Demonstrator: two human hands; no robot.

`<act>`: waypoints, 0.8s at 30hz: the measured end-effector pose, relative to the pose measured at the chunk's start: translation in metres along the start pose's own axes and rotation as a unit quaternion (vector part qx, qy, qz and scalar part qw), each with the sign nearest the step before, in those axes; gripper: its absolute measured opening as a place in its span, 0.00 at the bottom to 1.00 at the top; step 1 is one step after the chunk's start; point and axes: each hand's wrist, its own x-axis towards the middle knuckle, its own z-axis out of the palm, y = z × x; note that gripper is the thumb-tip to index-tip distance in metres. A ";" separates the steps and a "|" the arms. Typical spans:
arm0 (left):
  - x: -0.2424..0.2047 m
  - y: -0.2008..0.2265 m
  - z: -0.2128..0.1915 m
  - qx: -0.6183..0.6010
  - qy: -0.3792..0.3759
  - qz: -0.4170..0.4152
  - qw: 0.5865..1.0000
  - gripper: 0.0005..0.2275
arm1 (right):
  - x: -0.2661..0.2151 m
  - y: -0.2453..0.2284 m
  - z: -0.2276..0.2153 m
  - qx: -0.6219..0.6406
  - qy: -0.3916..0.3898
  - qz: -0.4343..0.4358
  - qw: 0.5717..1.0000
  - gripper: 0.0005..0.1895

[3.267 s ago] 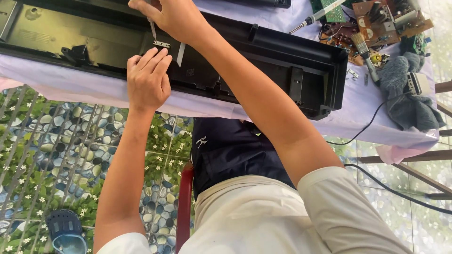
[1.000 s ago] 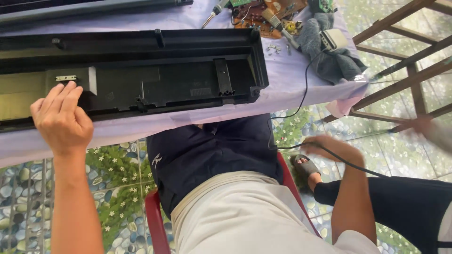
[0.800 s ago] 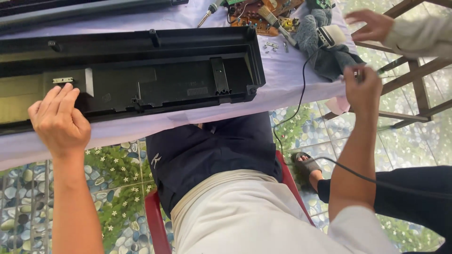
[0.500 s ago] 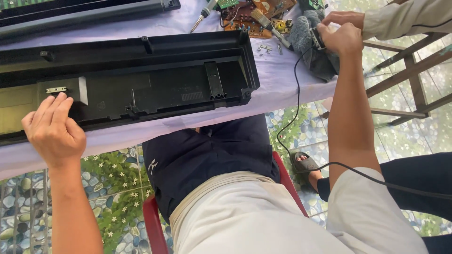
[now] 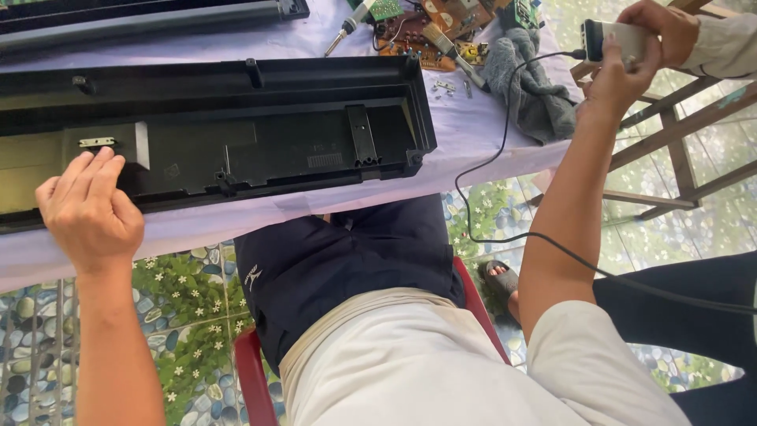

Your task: The person cleans the inside of a black plastic casing with a brush, then uses a screwdriver to attach small metal brackets to the casing. They also handle a circuit board and other electronic components on the table.

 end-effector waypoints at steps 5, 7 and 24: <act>0.000 -0.001 -0.001 -0.006 -0.005 0.006 1.000 0.16 | -0.083 -0.017 -0.048 0.060 -0.033 -0.129 0.989 0.36; 0.006 0.002 -0.005 -0.009 0.000 0.008 1.000 0.17 | -0.128 -0.033 -0.073 0.061 -0.109 -0.181 0.976 0.35; 0.022 0.184 -0.036 -0.318 0.065 0.063 0.944 0.11 | -0.260 0.002 -0.159 -0.042 -0.448 0.137 0.882 0.48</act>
